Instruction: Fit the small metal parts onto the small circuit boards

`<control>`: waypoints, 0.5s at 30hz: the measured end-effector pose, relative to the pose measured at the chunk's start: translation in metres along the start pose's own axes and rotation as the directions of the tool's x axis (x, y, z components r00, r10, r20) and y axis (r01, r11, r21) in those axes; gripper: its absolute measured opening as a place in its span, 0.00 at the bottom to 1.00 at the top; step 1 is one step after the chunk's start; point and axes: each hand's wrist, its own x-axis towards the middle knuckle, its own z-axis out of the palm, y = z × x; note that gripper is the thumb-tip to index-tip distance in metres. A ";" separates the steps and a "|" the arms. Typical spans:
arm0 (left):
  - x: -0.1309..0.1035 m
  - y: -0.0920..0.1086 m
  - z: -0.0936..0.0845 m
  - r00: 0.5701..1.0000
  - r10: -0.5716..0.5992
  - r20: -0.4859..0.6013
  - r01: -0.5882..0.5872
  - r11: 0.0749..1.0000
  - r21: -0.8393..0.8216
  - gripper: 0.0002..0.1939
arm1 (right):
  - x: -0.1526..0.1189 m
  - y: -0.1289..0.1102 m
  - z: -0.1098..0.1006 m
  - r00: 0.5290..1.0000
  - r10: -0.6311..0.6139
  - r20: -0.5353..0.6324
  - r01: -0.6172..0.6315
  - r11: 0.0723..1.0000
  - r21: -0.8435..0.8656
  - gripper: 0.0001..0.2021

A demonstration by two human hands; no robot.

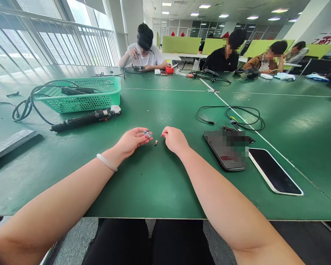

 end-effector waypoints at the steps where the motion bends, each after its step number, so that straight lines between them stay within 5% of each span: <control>1: -0.001 0.001 0.001 1.000 0.004 0.007 -0.004 1.000 0.012 0.10 | -0.002 -0.004 -0.002 0.999 -0.002 -0.038 0.004 0.998 0.055 0.09; 5: -0.005 0.003 0.004 0.999 0.042 0.021 -0.043 0.998 0.044 0.11 | -0.013 -0.024 -0.008 0.983 -0.065 -0.174 0.104 0.969 0.225 0.07; 10: -0.005 0.002 0.006 0.995 0.080 0.066 -0.083 0.996 0.036 0.14 | -0.020 -0.038 -0.006 0.945 -0.191 -0.266 0.252 0.943 0.217 0.08; 15: -0.005 0.003 0.004 0.996 0.090 0.011 -0.090 0.995 0.034 0.13 | -0.015 -0.028 -0.002 0.952 -0.163 -0.258 0.215 0.959 0.185 0.14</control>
